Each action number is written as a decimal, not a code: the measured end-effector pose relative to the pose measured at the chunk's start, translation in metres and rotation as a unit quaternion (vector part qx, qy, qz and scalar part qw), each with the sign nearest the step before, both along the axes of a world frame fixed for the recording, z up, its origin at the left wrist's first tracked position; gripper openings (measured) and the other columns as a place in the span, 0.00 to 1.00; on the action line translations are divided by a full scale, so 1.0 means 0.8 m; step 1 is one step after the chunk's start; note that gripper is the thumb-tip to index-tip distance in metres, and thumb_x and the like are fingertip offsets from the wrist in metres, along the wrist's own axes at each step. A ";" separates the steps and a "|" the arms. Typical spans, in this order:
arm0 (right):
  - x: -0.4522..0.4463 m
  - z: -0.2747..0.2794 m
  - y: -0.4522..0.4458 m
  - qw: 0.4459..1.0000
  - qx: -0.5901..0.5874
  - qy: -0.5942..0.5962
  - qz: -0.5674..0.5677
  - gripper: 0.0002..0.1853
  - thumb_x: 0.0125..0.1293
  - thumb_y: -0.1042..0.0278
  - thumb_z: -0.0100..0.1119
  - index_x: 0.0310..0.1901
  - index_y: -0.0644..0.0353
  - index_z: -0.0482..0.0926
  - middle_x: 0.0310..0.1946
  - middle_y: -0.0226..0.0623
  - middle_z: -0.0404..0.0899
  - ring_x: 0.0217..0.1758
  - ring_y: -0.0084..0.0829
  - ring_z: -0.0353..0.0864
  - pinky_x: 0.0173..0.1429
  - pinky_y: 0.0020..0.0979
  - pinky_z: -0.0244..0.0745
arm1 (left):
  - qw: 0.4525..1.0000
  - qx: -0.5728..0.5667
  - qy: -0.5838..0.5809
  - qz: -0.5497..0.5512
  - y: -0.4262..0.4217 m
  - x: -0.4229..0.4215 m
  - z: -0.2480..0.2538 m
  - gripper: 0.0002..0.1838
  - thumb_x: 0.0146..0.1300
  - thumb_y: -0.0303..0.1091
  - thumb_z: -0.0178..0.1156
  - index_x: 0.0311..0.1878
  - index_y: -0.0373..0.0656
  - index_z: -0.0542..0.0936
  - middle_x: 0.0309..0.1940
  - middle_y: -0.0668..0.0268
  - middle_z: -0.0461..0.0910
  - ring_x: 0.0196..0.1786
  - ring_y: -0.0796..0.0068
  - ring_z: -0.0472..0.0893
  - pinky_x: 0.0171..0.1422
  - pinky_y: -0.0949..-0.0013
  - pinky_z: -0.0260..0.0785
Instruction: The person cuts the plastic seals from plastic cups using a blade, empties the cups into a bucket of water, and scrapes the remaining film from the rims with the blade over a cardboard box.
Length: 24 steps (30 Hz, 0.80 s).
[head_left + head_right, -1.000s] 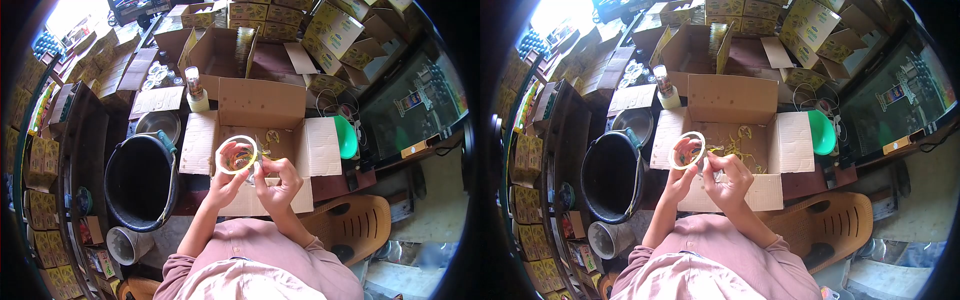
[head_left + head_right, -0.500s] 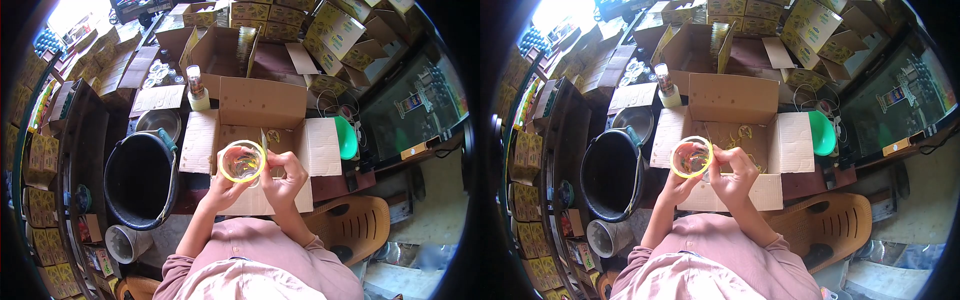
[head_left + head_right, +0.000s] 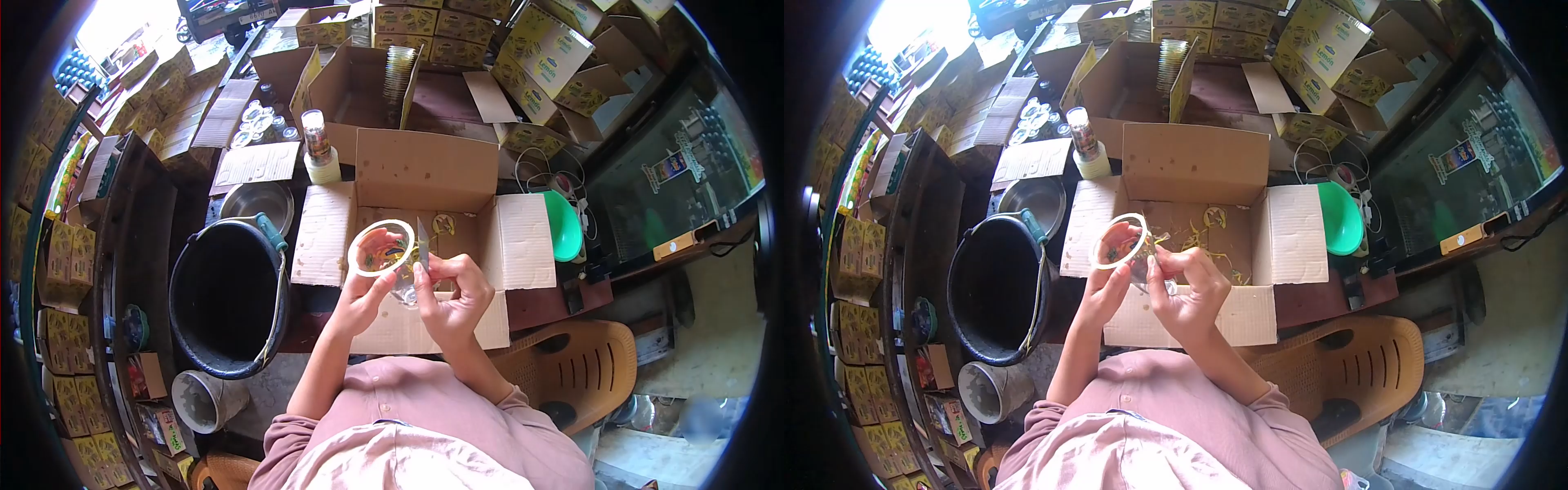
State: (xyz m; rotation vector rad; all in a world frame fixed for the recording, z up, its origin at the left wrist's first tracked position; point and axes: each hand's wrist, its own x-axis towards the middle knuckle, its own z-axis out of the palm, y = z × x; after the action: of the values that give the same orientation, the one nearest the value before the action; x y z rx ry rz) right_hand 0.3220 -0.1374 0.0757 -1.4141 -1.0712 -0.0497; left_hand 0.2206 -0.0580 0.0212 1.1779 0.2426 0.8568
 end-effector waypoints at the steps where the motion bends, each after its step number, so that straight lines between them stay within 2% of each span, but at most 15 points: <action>1: 0.000 -0.002 0.001 1.000 0.007 -0.005 0.004 0.06 0.48 0.84 0.63 0.27 0.66 0.76 0.23 0.33 0.76 0.24 0.19 0.75 0.29 0.20 0.69 | 1.000 0.003 0.003 0.002 0.000 0.000 0.000 0.31 0.63 0.33 0.53 0.65 0.37 0.53 0.59 0.60 0.60 0.63 0.69 0.61 0.67 0.65 0.53; 3: 0.001 -0.003 0.003 1.000 0.012 -0.022 0.002 0.06 0.47 0.84 0.63 0.26 0.66 0.76 0.23 0.34 0.76 0.24 0.20 0.75 0.29 0.21 0.69 | 1.000 0.009 0.008 0.005 -0.002 -0.001 0.002 0.30 0.62 0.27 0.53 0.64 0.37 0.52 0.58 0.60 0.60 0.62 0.70 0.62 0.66 0.68 0.54; 9: -0.001 -0.002 0.003 0.999 0.009 -0.042 -0.018 0.06 0.46 0.84 0.62 0.25 0.65 0.76 0.22 0.35 0.76 0.24 0.23 0.75 0.29 0.22 0.69 | 1.000 0.021 0.011 0.005 -0.005 -0.002 0.009 0.31 0.61 0.24 0.54 0.64 0.38 0.52 0.58 0.60 0.58 0.62 0.71 0.61 0.65 0.69 0.56; 16: -0.002 0.001 0.006 0.997 0.011 -0.071 -0.040 0.07 0.44 0.85 0.62 0.27 0.66 0.77 0.22 0.36 0.76 0.24 0.24 0.76 0.30 0.23 0.70 | 0.997 0.056 0.038 0.025 -0.007 -0.004 0.001 0.31 0.59 0.23 0.57 0.63 0.38 0.54 0.57 0.60 0.58 0.61 0.71 0.62 0.64 0.69 0.58; 19: 0.003 0.004 0.009 0.994 0.007 -0.092 -0.061 0.07 0.44 0.83 0.63 0.26 0.62 0.77 0.20 0.34 0.76 0.22 0.27 0.78 0.27 0.25 0.72 | 0.995 0.077 0.058 0.024 -0.008 -0.007 0.002 0.31 0.58 0.23 0.58 0.62 0.38 0.54 0.57 0.60 0.59 0.61 0.71 0.62 0.64 0.69 0.58; 21: 0.008 0.001 0.012 0.996 0.016 -0.071 -0.047 0.07 0.44 0.83 0.63 0.26 0.63 0.77 0.20 0.34 0.76 0.21 0.27 0.78 0.28 0.24 0.72 | 0.992 0.108 0.068 0.013 -0.008 -0.011 0.007 0.32 0.58 0.24 0.58 0.62 0.38 0.54 0.57 0.59 0.59 0.62 0.71 0.62 0.64 0.69 0.58; 24: 0.011 -0.001 0.010 0.998 0.009 -0.041 -0.036 0.07 0.44 0.84 0.63 0.26 0.63 0.78 0.19 0.34 0.76 0.21 0.26 0.78 0.29 0.24 0.73 | 0.996 0.078 0.047 -0.001 -0.007 -0.010 0.011 0.32 0.58 0.24 0.58 0.63 0.38 0.54 0.57 0.59 0.59 0.62 0.71 0.62 0.64 0.69 0.58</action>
State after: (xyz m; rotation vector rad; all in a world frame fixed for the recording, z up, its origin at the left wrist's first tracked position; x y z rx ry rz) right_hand 0.3312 -0.1293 0.0752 -1.4455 -1.0839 -0.1710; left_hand 0.2124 -0.0633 0.0297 1.3666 0.2539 0.8303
